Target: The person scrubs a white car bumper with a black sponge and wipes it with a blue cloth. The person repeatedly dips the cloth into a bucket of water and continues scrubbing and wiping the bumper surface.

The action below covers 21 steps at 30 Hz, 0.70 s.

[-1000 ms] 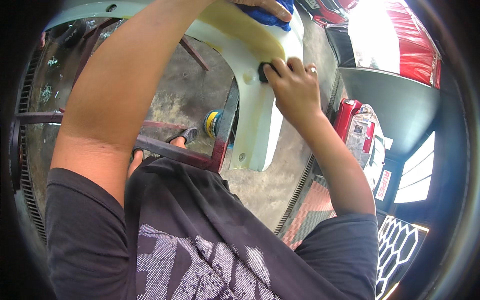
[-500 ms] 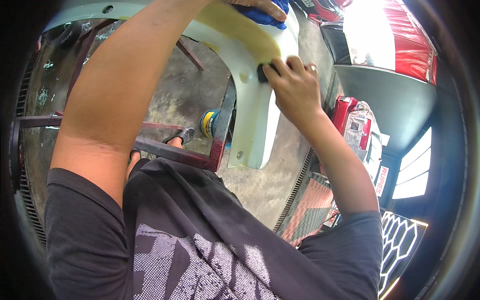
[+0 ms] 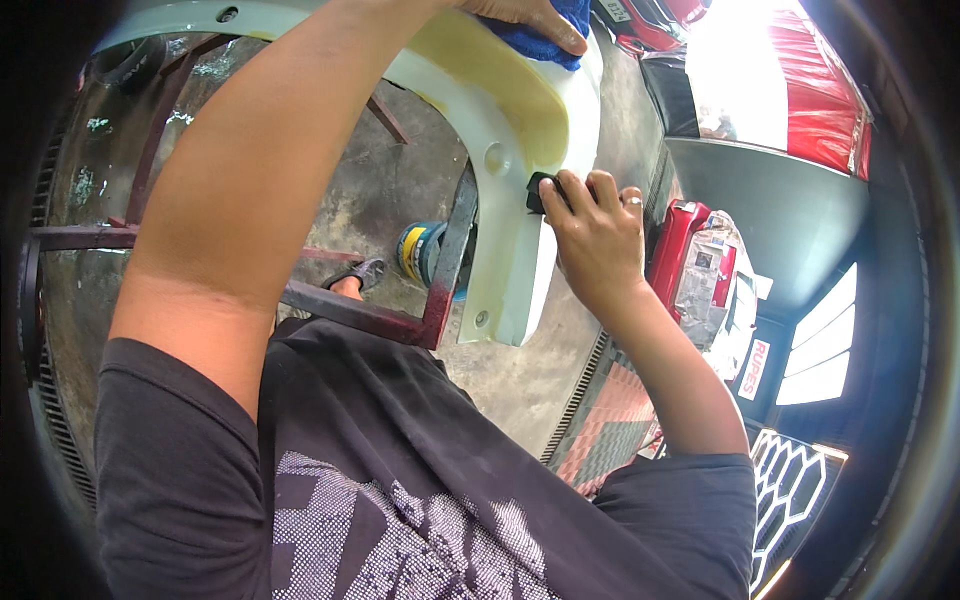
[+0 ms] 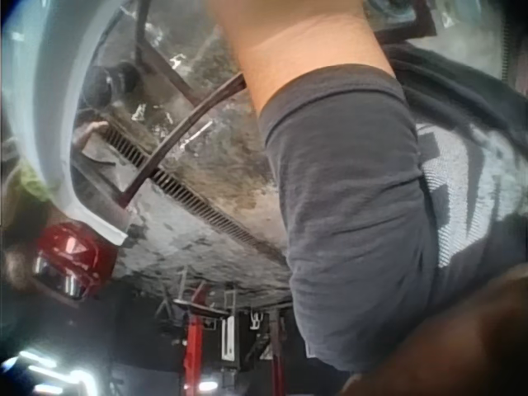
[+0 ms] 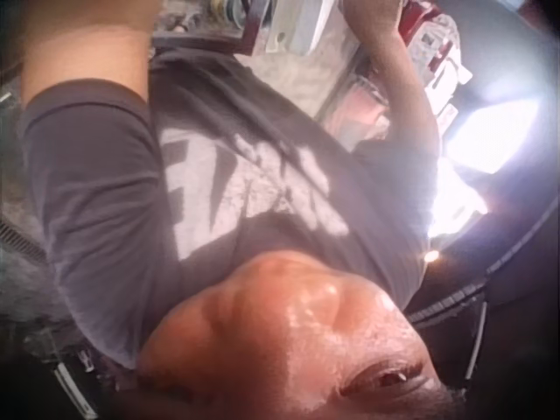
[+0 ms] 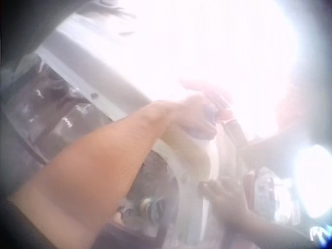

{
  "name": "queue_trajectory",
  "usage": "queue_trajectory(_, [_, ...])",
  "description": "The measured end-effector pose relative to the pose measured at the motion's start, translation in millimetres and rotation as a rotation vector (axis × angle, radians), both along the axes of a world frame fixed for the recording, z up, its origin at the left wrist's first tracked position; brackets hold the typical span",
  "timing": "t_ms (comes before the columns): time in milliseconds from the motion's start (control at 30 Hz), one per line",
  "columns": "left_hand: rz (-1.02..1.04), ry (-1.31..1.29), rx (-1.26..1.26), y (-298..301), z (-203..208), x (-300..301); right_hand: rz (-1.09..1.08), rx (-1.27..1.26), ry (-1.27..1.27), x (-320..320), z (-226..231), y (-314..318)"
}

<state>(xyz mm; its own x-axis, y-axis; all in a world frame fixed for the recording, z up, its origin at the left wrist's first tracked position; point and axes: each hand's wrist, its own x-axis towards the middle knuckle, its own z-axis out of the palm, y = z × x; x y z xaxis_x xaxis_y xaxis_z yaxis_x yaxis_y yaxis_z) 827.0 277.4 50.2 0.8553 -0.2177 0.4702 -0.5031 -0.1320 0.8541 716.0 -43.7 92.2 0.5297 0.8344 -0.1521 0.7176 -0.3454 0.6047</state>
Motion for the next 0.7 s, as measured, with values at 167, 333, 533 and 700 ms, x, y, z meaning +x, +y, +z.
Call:
queue_trajectory(167, [0.063, -0.130, 0.262, -4, 13, 0, 0.038, -0.010, -0.088, 41, -6, 35])
queue_trajectory(333, [0.107, -0.105, 0.248, 4, 4, 3, 0.020, 0.033, 0.039, 12, -8, 10])
queue_trajectory(533, [0.095, -0.123, 0.267, -1, 8, -2, 0.016, 0.007, -0.080, 13, -17, 26])
queue_trajectory(700, [0.136, -0.279, 0.249, -12, -2, 18, 0.057, -0.043, -0.044, 32, -9, 27])
